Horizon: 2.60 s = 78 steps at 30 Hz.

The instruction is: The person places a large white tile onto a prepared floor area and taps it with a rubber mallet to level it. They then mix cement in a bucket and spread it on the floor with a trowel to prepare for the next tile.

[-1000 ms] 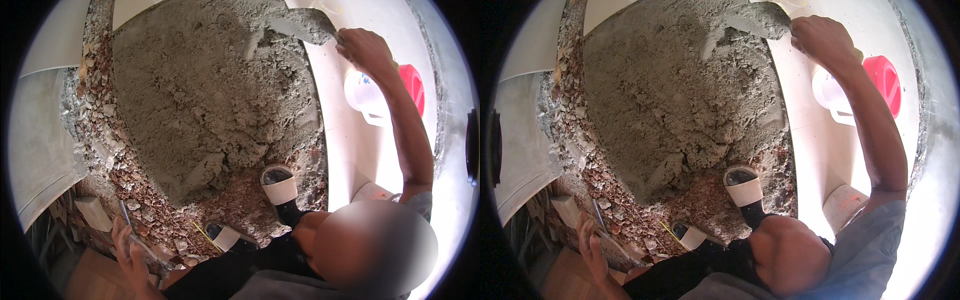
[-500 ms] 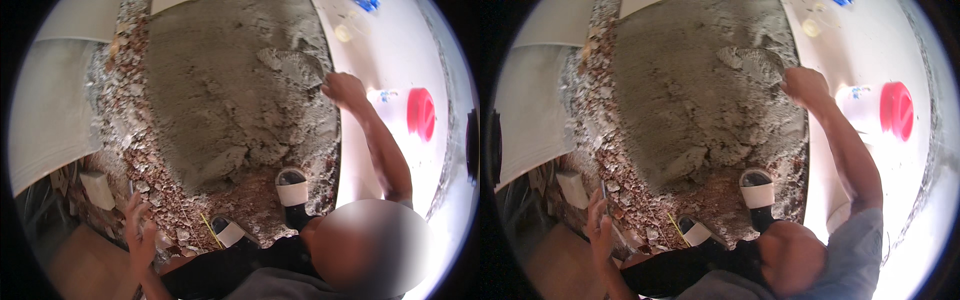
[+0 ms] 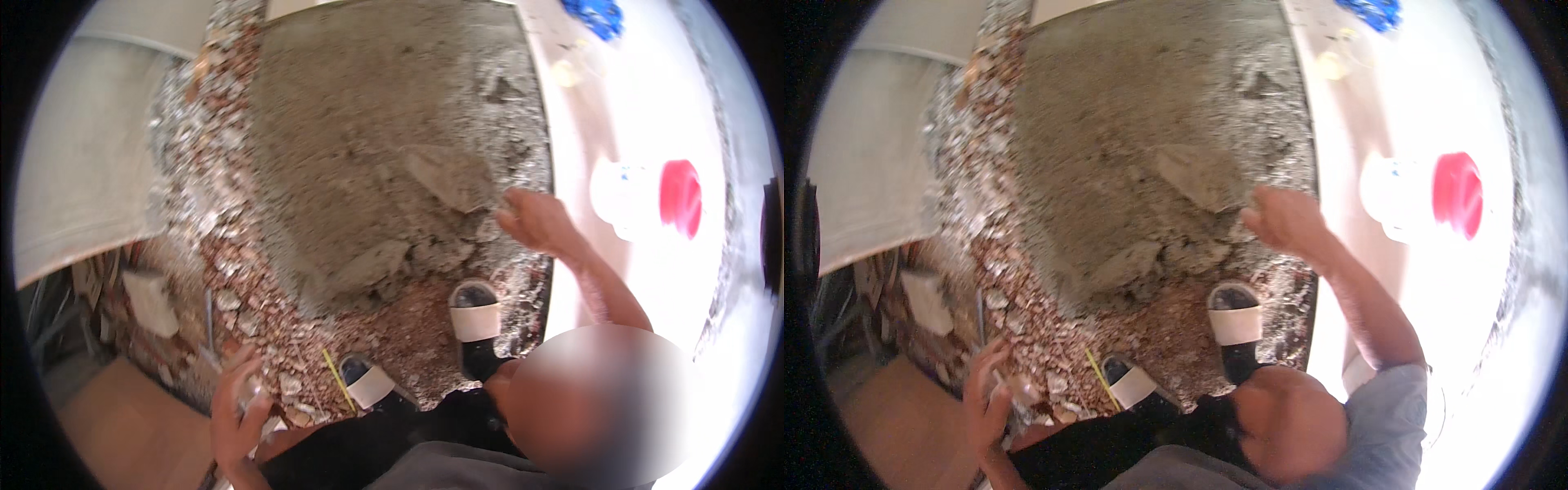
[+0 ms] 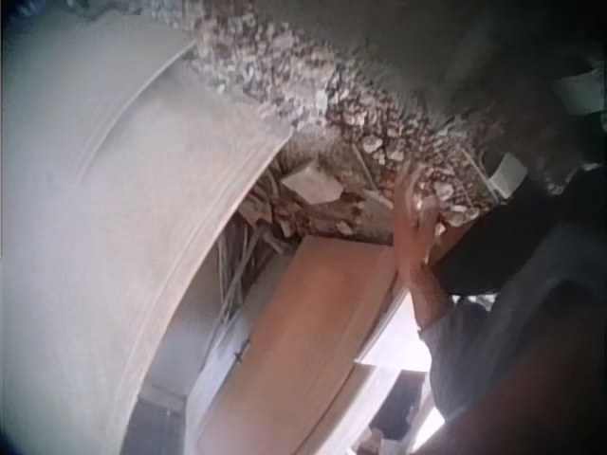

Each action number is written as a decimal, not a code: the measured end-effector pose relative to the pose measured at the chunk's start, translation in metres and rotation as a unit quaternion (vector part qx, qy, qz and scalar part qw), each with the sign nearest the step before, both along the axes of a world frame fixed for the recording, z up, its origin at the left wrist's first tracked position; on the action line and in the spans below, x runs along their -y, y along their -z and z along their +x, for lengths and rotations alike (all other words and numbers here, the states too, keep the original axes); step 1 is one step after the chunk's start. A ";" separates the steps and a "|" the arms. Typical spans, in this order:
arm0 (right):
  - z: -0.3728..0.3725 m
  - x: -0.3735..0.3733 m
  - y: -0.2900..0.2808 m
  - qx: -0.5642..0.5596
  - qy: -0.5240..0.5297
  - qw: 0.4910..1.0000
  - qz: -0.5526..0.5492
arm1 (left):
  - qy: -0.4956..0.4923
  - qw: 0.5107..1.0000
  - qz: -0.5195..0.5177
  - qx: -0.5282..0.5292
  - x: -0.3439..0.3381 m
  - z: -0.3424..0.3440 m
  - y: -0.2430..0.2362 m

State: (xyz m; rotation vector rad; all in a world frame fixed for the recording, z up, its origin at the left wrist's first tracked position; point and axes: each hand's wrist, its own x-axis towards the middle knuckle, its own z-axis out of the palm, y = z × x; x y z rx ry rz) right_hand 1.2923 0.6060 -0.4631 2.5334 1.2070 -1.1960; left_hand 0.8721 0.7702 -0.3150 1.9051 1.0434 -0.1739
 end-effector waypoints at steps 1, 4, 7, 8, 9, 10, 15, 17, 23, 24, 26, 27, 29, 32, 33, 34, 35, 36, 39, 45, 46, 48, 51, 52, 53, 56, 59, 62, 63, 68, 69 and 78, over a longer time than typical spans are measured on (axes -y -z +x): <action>0.002 0.010 0.005 0.019 -0.007 1.000 0.014 | 0.005 1.000 0.009 -0.011 -0.001 0.001 0.000; 0.016 0.027 0.024 0.076 -0.016 0.997 0.030 | -0.006 1.000 0.016 -0.023 -0.004 0.004 0.006; 0.051 0.018 0.044 0.126 -0.019 0.991 0.031 | -0.031 0.999 -0.002 -0.023 -0.009 0.008 0.016; 0.065 0.011 0.050 0.142 -0.024 0.989 0.029 | -0.040 0.999 -0.009 -0.022 -0.010 0.009 0.019; 0.078 0.004 0.056 0.161 -0.030 0.986 0.041 | -0.034 0.999 -0.013 -0.023 -0.012 0.010 0.022; 0.093 -0.005 0.061 0.179 -0.041 0.980 0.079 | -0.028 0.999 -0.018 -0.024 -0.014 0.012 0.025; 0.152 -0.019 0.053 0.291 0.033 0.955 0.045 | -0.063 0.997 -0.033 -0.028 -0.012 0.023 0.026; 0.159 -0.007 0.039 0.224 0.064 0.971 0.044 | -0.106 0.993 -0.046 -0.018 -0.012 0.033 0.024; 0.167 0.004 0.023 -0.043 0.284 0.948 0.137 | -0.035 0.993 0.077 -0.079 -0.046 0.072 0.044; 0.177 -0.007 0.025 -0.044 0.297 0.943 0.142 | -0.042 0.990 0.100 -0.093 -0.060 0.075 0.057; 0.203 -0.038 0.031 -0.063 0.313 0.933 0.164 | -0.065 0.983 0.126 -0.120 -0.090 0.071 0.087; 0.216 -0.053 0.032 -0.042 0.282 0.946 0.152 | -0.087 0.981 0.125 -0.116 -0.105 0.064 0.105; 0.234 -0.079 0.031 -0.005 0.242 0.963 0.120 | -0.084 0.966 0.175 -0.170 -0.141 0.046 0.149; 0.234 -0.091 0.019 -0.011 0.264 0.963 0.059 | -0.090 0.947 0.265 -0.160 -0.204 0.018 0.228; 0.229 -0.088 0.014 -0.024 0.270 0.961 0.046 | -0.073 0.926 0.333 -0.164 -0.230 0.016 0.257; 0.223 -0.084 0.009 -0.023 0.282 0.959 0.038 | -0.072 0.901 0.378 -0.201 -0.250 0.014 0.284; 0.214 -0.077 0.006 -0.034 0.305 0.952 0.015 | -0.085 0.886 0.424 -0.165 -0.266 0.014 0.308; 0.202 -0.065 0.003 -0.049 0.320 0.946 0.014 | -0.111 0.872 0.446 -0.168 -0.283 0.015 0.328; 0.157 -0.026 0.003 -0.073 0.313 0.947 -0.013 | -0.143 0.867 0.467 -0.101 -0.314 0.030 0.369; 0.031 0.041 -0.014 -0.060 0.441 0.896 -0.013 | -0.218 0.888 0.397 -0.079 -0.322 0.053 0.384; 0.018 0.040 -0.020 -0.057 0.470 0.881 -0.004 | -0.212 0.885 0.405 -0.094 -0.322 0.053 0.383; 0.019 0.023 -0.030 -0.011 0.440 0.897 0.026 | -0.211 0.872 0.424 -0.121 -0.322 0.054 0.381; 0.071 -0.023 -0.023 -0.016 0.477 0.878 0.039 | -0.170 0.865 0.449 -0.148 -0.323 0.055 0.379; 0.095 -0.036 -0.019 -0.049 0.421 0.904 0.047 | -0.159 0.864 0.451 -0.156 -0.323 0.054 0.379; 0.110 -0.047 -0.006 -0.061 0.436 0.894 0.081 | -0.165 0.865 0.445 -0.162 -0.323 0.056 0.379; 0.091 -0.038 0.027 0.001 0.327 0.944 0.041 | -0.170 0.867 0.431 -0.183 -0.321 0.057 0.377; 0.003 0.000 0.048 0.155 0.291 0.944 -0.025 | -0.161 0.868 0.422 -0.206 -0.318 0.058 0.377; -0.070 0.014 0.046 0.140 0.534 0.834 0.012 | -0.155 0.865 0.420 -0.227 -0.318 0.057 0.378; -0.077 0.006 0.042 0.153 0.504 0.848 0.057 | -0.148 0.858 0.433 -0.233 -0.318 0.055 0.378; 0.024 -0.129 0.060 0.301 0.218 0.921 0.117 | -0.124 0.834 0.470 -0.262 -0.321 0.056 0.378; 0.057 -0.159 0.066 0.281 0.242 0.922 0.106 | -0.128 0.837 0.461 -0.267 -0.322 0.057 0.377; 0.006 -0.121 0.035 0.148 0.556 0.815 -0.062 | -0.130 0.833 0.443 -0.304 -0.323 0.060 0.380</action>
